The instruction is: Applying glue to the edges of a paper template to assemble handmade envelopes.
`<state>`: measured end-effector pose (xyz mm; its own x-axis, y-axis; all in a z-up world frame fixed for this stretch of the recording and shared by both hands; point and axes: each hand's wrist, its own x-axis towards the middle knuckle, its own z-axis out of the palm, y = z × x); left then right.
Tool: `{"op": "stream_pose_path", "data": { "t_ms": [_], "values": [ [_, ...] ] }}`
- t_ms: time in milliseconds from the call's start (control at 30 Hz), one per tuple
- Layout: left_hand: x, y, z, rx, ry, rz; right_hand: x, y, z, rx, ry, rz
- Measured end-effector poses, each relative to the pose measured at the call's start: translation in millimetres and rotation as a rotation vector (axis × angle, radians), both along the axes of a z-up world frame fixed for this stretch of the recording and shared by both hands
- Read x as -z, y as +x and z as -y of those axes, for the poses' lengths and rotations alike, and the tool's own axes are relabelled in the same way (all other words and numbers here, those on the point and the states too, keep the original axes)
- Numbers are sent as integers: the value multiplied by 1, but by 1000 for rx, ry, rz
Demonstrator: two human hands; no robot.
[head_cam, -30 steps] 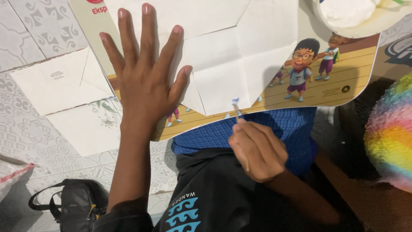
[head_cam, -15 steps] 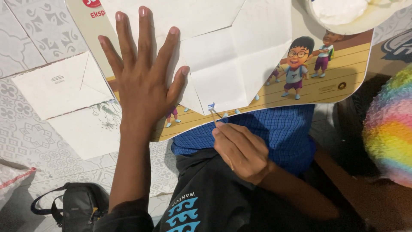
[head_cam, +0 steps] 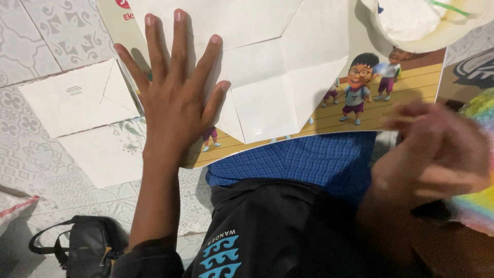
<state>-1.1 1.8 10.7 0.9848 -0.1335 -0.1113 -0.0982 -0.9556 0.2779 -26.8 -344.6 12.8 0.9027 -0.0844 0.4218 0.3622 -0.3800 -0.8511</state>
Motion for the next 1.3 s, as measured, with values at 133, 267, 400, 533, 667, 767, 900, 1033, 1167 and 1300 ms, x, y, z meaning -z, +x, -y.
{"op": "stream_pose_path", "data": {
  "t_ms": [133,267,400,533,667,767,900,1033,1167,1300],
  "values": [
    [-2,1,-1,-3,-5,22,11,28,24,18,-42,19],
    [9,-3,-4,8,35,20,-10,43,10,87,-151,-27],
    [10,-2,-3,-4,37,-35,-8,51,16,55,-121,-29],
    [10,-2,-2,-10,26,-32,-4,60,27,-103,-86,-26],
    [10,-5,0,-9,25,22,-1,63,30,-122,-90,-18],
    [13,-8,1,28,50,27,6,69,39,-110,-89,30],
    [9,-9,7,30,-4,48,4,70,35,-79,-8,-17],
    [9,-13,6,54,-30,37,2,74,38,-129,-136,27],
    [5,-12,8,84,-83,6,15,77,45,-129,-192,81],
    [4,-12,10,71,-83,-7,17,77,41,-88,-167,65]
  ]
}}
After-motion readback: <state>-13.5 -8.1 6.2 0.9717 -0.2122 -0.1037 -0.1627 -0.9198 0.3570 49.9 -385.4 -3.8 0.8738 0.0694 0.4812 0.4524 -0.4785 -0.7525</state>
